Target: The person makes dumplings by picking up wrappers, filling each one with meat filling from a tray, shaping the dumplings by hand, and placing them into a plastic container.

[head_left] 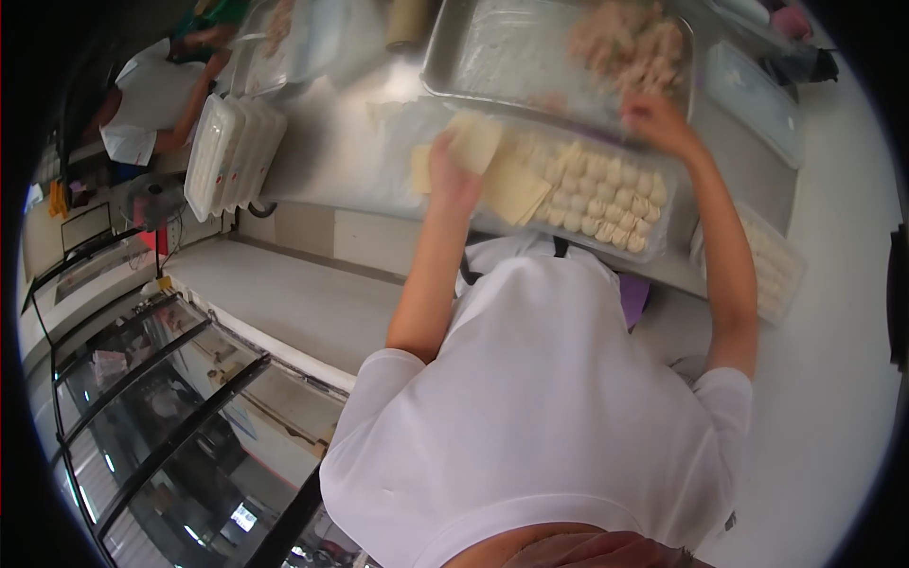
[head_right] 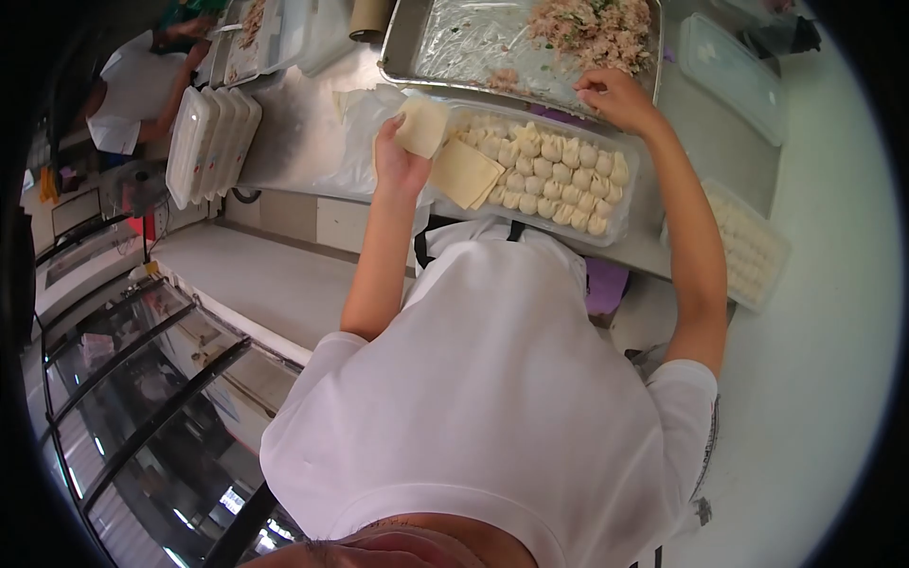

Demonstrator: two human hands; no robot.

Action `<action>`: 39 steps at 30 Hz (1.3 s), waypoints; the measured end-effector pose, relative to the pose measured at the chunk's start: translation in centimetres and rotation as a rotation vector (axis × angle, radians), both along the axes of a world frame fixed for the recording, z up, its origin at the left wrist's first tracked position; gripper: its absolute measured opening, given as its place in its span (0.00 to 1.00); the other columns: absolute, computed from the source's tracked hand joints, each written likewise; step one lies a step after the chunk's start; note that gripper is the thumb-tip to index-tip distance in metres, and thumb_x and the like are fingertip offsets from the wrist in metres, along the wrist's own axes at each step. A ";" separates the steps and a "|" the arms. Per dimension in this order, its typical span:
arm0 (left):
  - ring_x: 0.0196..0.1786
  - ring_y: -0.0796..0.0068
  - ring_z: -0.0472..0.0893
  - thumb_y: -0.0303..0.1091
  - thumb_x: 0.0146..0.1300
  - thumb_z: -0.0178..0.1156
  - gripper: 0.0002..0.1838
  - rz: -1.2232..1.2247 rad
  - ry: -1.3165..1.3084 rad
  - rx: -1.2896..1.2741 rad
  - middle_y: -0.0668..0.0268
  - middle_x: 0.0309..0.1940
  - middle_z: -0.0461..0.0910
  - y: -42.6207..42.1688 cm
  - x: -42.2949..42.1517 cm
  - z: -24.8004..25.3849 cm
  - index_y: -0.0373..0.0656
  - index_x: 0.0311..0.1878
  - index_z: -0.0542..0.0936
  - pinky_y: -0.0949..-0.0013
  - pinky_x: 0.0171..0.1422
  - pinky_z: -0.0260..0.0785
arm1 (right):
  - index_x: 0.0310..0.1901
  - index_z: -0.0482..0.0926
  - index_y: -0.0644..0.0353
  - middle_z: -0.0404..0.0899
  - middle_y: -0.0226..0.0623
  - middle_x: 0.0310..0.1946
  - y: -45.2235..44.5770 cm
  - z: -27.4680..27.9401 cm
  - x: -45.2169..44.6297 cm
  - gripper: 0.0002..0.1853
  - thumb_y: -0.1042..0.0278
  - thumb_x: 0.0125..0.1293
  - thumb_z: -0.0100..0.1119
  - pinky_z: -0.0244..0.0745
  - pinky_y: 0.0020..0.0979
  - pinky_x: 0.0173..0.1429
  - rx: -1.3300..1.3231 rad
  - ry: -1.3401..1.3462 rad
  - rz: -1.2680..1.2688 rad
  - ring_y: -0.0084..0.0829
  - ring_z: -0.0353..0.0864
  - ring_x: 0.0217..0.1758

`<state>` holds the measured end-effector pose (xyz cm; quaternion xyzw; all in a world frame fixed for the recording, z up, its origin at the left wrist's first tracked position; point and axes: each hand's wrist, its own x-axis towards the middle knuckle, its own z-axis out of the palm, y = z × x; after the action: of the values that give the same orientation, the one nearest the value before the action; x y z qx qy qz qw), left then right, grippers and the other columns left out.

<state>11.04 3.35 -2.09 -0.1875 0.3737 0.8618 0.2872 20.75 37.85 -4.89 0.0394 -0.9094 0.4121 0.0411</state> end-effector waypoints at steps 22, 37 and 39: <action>0.58 0.58 0.76 0.34 0.74 0.39 0.18 0.023 -0.003 0.123 0.52 0.52 0.78 8.3 0.0 1.9 0.33 0.54 0.75 0.54 0.65 0.69 | 0.49 0.86 0.45 0.77 0.29 0.34 -12.6 8.9 7.8 0.19 0.78 0.58 0.61 0.76 0.34 0.36 0.408 0.163 -0.434 0.35 0.79 0.36; 0.46 0.77 0.82 0.30 0.50 0.76 0.23 -0.783 1.236 -0.428 0.67 0.45 0.83 2.4 -2.2 6.6 0.38 0.49 0.79 0.70 0.50 0.76 | 0.52 0.85 0.50 0.74 0.31 0.32 -12.6 10.9 7.1 0.23 0.83 0.54 0.63 0.71 0.30 0.30 0.154 0.375 -0.209 0.30 0.74 0.28; 0.41 0.79 0.81 0.30 0.50 0.76 0.20 -0.772 1.363 -0.581 0.68 0.39 0.84 2.5 -2.7 7.3 0.38 0.45 0.80 0.71 0.46 0.75 | 0.52 0.85 0.49 0.74 0.31 0.32 -12.3 11.2 6.8 0.23 0.82 0.54 0.63 0.71 0.30 0.31 0.242 0.366 -0.234 0.30 0.75 0.29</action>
<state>8.35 5.82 5.19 0.4496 0.7111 0.4967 0.2134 27.56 25.55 6.32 0.0126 -0.9279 0.2788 0.2474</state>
